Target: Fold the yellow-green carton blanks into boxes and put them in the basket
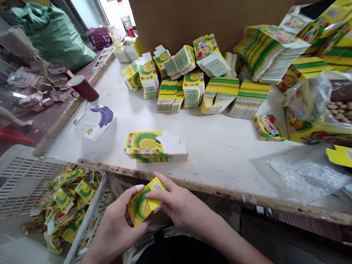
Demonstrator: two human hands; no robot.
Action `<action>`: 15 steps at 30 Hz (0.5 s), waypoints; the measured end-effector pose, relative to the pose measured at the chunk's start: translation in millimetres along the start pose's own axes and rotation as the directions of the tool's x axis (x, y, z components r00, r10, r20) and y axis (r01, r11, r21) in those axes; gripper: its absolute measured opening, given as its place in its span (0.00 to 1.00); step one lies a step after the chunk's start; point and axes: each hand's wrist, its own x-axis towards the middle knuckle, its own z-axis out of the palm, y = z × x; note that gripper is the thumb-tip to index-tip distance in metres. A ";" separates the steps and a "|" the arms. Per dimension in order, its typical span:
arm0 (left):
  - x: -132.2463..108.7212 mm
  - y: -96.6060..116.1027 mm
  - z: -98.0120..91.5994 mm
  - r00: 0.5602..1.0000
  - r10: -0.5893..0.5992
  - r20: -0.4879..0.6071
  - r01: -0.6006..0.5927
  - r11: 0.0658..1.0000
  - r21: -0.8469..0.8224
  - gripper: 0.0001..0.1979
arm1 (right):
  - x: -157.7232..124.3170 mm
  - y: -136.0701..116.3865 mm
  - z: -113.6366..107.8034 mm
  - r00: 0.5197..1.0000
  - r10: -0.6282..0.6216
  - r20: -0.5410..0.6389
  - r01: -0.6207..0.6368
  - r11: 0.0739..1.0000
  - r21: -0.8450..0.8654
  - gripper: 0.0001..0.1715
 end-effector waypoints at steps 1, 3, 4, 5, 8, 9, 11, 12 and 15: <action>0.1 0.0 -4.3 1.000 0.020 0.009 -0.020 1.000 0.006 0.27 | 0.1 -2.0 -4.3 1.000 0.001 0.028 -0.001 1.000 0.003 0.19; 0.4 1.1 -9.2 0.996 0.091 0.000 -0.091 0.995 0.039 0.28 | 1.3 -5.9 -8.3 0.999 0.005 0.045 -0.006 1.000 0.023 0.18; 0.5 2.2 -9.5 0.991 0.129 -0.021 -0.127 0.990 0.064 0.27 | 2.1 -7.4 -7.0 1.000 0.019 0.014 -0.020 0.999 0.043 0.17; 0.6 3.4 -8.3 0.986 0.159 -0.046 -0.154 0.984 0.094 0.27 | 3.0 -8.3 -3.3 0.999 0.039 -0.037 -0.036 0.997 0.068 0.15; -1.2 5.1 -0.4 0.975 0.181 -0.128 -0.159 0.974 0.163 0.27 | 4.4 -9.2 15.5 0.976 0.087 -0.199 -0.059 0.988 0.146 0.21; -3.1 3.6 1.4 0.976 0.162 -0.144 -0.141 0.979 0.146 0.27 | 4.5 -9.5 21.0 0.970 0.081 -0.227 -0.046 0.986 0.159 0.26; -9.4 -5.1 -2.1 0.975 0.097 -0.202 -0.087 0.995 0.058 0.27 | 5.5 -11.0 25.0 0.964 0.042 -0.264 -0.002 0.989 0.149 0.35; -14.0 -12.9 -8.9 0.959 0.043 -0.282 -0.037 0.999 0.030 0.27 | 7.0 -12.2 22.5 0.956 0.016 -0.292 0.020 0.992 0.121 0.35; -30.6 -48.4 -50.4 0.763 -0.121 -0.635 0.239 0.966 0.103 0.31 | 19.4 -14.9 0.9 0.899 -0.053 -0.435 0.035 0.998 -0.050 0.26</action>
